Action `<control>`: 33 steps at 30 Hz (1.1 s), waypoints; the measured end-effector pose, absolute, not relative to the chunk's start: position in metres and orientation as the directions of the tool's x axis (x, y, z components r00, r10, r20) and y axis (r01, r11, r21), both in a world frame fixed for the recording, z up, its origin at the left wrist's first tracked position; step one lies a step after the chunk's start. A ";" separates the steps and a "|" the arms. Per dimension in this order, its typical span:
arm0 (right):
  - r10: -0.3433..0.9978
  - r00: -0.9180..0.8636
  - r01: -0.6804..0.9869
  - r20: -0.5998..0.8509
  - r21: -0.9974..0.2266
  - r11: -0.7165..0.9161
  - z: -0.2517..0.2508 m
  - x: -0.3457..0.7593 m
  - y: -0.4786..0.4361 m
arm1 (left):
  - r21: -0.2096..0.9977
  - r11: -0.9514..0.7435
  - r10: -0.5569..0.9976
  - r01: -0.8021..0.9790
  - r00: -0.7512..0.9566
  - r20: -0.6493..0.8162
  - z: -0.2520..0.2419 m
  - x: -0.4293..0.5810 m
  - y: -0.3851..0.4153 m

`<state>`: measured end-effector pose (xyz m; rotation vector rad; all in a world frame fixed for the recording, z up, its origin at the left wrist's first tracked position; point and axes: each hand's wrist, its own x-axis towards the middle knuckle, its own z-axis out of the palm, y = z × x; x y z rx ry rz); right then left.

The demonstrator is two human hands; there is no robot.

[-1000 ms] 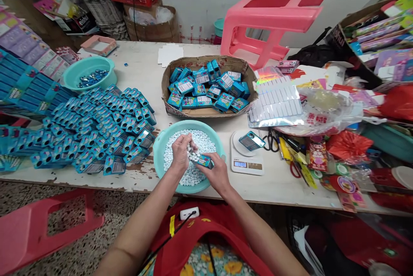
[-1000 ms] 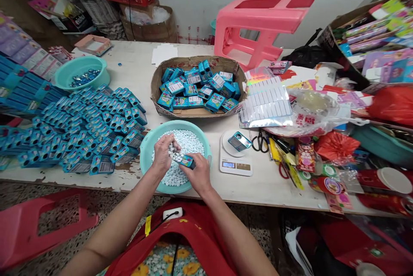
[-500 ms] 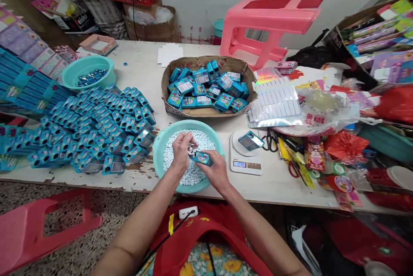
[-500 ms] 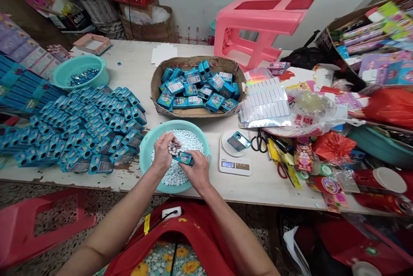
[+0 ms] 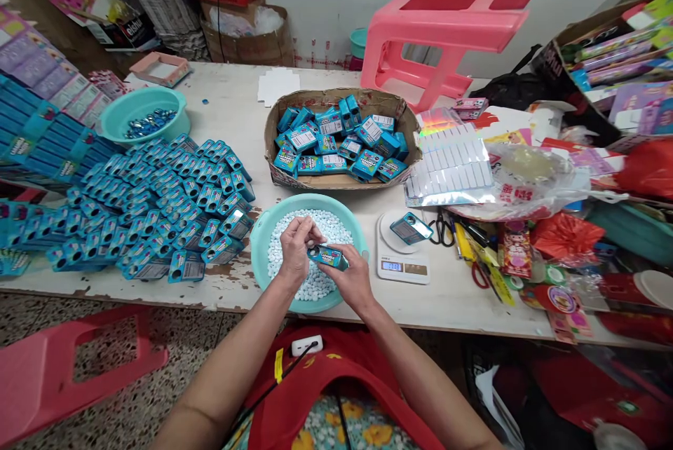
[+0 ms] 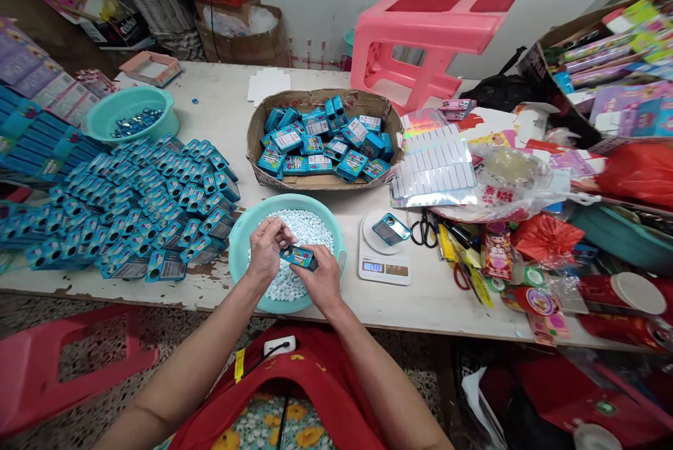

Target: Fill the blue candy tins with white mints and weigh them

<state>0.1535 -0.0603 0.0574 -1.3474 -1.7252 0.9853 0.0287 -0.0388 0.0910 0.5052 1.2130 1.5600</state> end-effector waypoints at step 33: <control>0.976 0.159 0.051 -0.147 -0.986 -0.157 0.051 0.270 -0.094 | 0.807 0.373 0.928 0.457 -0.198 -0.317 0.013 0.014 -0.043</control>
